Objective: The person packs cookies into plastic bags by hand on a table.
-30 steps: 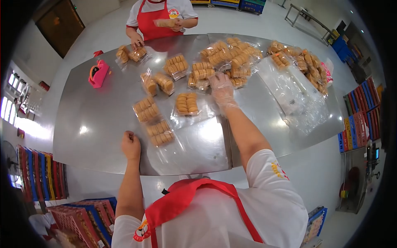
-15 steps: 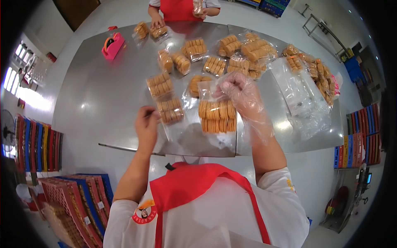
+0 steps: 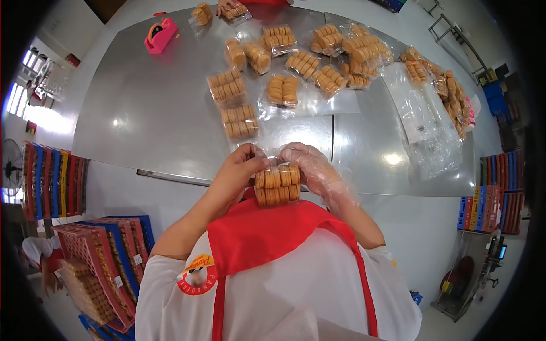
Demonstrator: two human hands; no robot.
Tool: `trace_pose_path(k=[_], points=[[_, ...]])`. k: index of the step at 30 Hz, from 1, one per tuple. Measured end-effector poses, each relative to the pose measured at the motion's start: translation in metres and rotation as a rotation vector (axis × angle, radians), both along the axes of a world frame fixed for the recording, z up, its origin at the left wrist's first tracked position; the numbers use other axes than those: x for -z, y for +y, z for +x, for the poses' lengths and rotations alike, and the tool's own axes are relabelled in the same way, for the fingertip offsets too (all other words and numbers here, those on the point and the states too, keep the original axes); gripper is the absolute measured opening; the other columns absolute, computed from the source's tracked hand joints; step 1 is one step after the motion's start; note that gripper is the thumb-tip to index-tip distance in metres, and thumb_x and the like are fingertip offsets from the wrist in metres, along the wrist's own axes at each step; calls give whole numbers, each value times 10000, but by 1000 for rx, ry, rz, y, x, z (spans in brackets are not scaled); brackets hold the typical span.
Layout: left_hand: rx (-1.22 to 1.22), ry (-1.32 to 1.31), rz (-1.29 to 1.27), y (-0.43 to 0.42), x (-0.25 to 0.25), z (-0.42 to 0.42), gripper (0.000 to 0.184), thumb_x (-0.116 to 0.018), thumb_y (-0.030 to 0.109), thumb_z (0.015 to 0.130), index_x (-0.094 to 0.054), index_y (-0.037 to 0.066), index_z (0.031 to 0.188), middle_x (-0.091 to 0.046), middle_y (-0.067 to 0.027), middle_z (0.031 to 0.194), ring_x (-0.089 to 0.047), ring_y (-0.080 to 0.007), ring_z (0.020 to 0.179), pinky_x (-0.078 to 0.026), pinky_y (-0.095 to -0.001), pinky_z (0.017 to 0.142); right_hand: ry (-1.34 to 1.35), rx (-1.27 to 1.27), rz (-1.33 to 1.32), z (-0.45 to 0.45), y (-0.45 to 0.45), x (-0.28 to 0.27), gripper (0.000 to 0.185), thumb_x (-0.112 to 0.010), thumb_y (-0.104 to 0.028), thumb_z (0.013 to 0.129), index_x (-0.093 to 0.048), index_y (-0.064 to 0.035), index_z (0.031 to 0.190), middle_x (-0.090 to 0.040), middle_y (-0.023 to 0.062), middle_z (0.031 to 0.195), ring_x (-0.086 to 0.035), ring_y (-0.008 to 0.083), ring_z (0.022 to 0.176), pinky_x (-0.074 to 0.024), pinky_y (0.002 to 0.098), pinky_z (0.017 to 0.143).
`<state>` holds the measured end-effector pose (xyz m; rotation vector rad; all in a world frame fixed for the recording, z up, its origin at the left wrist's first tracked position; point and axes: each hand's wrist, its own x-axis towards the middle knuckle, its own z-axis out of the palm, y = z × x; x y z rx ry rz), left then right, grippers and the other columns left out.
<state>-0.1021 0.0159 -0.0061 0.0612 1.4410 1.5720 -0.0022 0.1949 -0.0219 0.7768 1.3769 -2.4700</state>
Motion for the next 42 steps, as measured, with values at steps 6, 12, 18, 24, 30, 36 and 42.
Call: trace_pose_path(k=[6,12,18,24,30,36,42], points=[[-121,22,69,-3,8,7,95,-628,43,900,-539,76,907,-597,-23,926,-561,-99,798,-463,-291,684,32,47,124,5,-6,-5,236,-616,-210,944,-629,1,1048,-672,101,1002,-666,179,900,-562,316,781],[-146,-278,241,-12,13,14,166,-539,37,924,-594,-33,1064,-646,-134,1105,-649,-240,1002,-530,-391,922,-40,18,126,4,-13,-20,179,-613,-177,931,-642,-13,998,-668,80,996,-637,172,944,-536,319,836],[-45,-358,272,-29,17,15,337,-518,42,935,-562,-94,1240,-615,-199,1202,-617,-294,1137,-480,-430,1034,16,-110,126,17,-16,-30,217,-597,-155,937,-666,1,1070,-659,82,1048,-612,160,993,-513,320,886],[125,-125,352,-49,21,23,320,-596,56,940,-622,2,1255,-579,-99,1269,-539,-235,1232,-419,-360,1064,157,-203,109,31,-10,-16,256,-611,-158,952,-687,5,1135,-665,98,1132,-610,177,1071,-492,318,955],[384,361,408,-56,37,11,346,-692,28,880,-666,58,1224,-573,-76,1274,-523,-211,1241,-411,-339,1055,490,-244,363,48,-11,15,224,-681,-121,918,-712,-39,1124,-680,113,1177,-583,223,1190,-464,356,1019],[329,382,260,-40,57,8,262,-688,62,887,-700,39,1148,-615,-96,1237,-573,-203,1168,-470,-323,962,425,-86,418,52,-14,42,281,-693,-188,903,-698,-15,1125,-679,151,1174,-606,311,1160,-473,371,1008],[187,-38,102,-16,62,11,219,-632,115,952,-694,-21,1112,-702,-94,986,-667,-163,873,-543,-270,719,330,-460,1204,53,-24,-14,615,-736,-324,846,-528,8,1320,-635,269,1169,-586,402,1149,-473,425,983]])
